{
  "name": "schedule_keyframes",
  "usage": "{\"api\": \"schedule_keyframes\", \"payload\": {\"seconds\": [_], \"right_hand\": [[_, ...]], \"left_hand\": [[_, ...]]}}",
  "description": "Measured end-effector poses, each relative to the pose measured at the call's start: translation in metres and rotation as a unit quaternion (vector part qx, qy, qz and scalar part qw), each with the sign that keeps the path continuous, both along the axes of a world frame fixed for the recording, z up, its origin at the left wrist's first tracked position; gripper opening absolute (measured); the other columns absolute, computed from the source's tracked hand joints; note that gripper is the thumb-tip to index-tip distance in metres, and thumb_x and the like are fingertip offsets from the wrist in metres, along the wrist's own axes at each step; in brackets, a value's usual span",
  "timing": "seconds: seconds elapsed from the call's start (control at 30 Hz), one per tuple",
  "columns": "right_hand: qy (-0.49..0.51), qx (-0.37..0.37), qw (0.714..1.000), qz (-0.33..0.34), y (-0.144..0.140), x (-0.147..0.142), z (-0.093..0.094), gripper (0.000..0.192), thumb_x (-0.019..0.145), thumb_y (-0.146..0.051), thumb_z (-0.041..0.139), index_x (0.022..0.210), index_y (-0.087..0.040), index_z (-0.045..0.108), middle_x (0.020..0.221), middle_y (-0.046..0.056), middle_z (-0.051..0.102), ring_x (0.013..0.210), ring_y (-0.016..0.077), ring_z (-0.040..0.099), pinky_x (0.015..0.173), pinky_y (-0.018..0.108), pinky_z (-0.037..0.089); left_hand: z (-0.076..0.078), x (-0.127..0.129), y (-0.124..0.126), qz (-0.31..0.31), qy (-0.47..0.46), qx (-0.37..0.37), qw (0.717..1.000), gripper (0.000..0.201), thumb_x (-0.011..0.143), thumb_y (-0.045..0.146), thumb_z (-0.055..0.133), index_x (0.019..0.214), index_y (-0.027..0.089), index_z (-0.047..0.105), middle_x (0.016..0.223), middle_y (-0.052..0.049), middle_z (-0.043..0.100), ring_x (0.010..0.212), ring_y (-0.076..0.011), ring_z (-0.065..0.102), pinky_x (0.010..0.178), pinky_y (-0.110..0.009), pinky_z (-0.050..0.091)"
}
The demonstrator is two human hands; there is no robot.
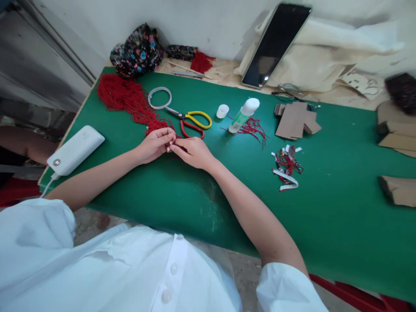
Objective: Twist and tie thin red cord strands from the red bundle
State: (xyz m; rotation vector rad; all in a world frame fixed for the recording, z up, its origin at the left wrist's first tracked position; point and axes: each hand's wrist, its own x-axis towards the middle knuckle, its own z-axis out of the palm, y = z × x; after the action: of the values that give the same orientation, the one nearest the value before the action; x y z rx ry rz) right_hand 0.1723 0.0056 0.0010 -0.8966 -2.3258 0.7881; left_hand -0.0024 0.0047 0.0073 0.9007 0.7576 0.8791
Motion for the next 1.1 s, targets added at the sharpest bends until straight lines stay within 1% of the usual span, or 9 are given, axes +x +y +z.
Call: {"api": "schedule_keyframes", "payload": {"seconds": [0.17,0.47,0.7,0.93,1.1], "right_hand": [[-0.007,-0.01,1.0,-0.001,-0.0004,-0.0004,0.0002,0.041,0.096,-0.041,0.04,0.08,-0.015,0.067,0.068,0.002,0.066,0.056,0.0094,0.052,0.058,0.023,0.03],[-0.015,-0.005,1.0,-0.002,-0.0007,-0.0017,0.0009,0.041,0.096,-0.04,0.039,0.079,-0.015,0.066,0.068,0.003,0.066,0.056,0.0098,0.052,0.058,0.023,0.03],[-0.02,0.014,1.0,-0.006,0.0002,-0.0015,-0.0014,0.041,0.096,-0.04,0.039,0.077,-0.015,0.065,0.06,0.001,0.059,0.052,0.0091,0.047,0.055,0.023,0.026],[-0.02,0.016,1.0,-0.002,-0.0001,-0.0016,-0.0014,0.043,0.097,-0.041,0.037,0.076,-0.015,0.064,0.061,0.001,0.059,0.053,0.0091,0.047,0.055,0.023,0.026],[-0.027,0.016,0.999,-0.006,-0.0007,-0.0021,-0.0007,0.042,0.097,-0.04,0.037,0.076,-0.015,0.064,0.06,0.001,0.058,0.052,0.009,0.046,0.055,0.024,0.025]], "left_hand": [[0.0012,-0.0002,-0.0002,0.002,0.012,-0.003,1.0,0.03,0.075,0.035,0.075,0.071,0.013,0.056,0.061,0.004,0.053,0.052,-0.003,0.049,0.051,-0.015,0.041],[0.0008,-0.0006,0.0004,-0.001,0.005,-0.002,1.0,0.029,0.074,0.035,0.075,0.071,0.012,0.057,0.061,0.004,0.053,0.051,-0.0031,0.049,0.051,-0.015,0.04],[0.0019,0.0006,0.0003,0.002,0.015,-0.007,1.0,0.027,0.078,0.032,0.073,0.071,0.012,0.056,0.06,0.004,0.052,0.05,-0.0033,0.048,0.051,-0.016,0.04],[0.0049,0.0014,-0.0005,0.007,0.024,-0.017,1.0,0.028,0.077,0.032,0.073,0.069,0.013,0.055,0.059,0.004,0.052,0.05,-0.003,0.047,0.051,-0.016,0.039],[0.0034,0.001,0.0001,0.003,0.012,-0.014,1.0,0.027,0.077,0.031,0.073,0.07,0.012,0.055,0.059,0.004,0.052,0.05,-0.0028,0.047,0.05,-0.015,0.039]]}}
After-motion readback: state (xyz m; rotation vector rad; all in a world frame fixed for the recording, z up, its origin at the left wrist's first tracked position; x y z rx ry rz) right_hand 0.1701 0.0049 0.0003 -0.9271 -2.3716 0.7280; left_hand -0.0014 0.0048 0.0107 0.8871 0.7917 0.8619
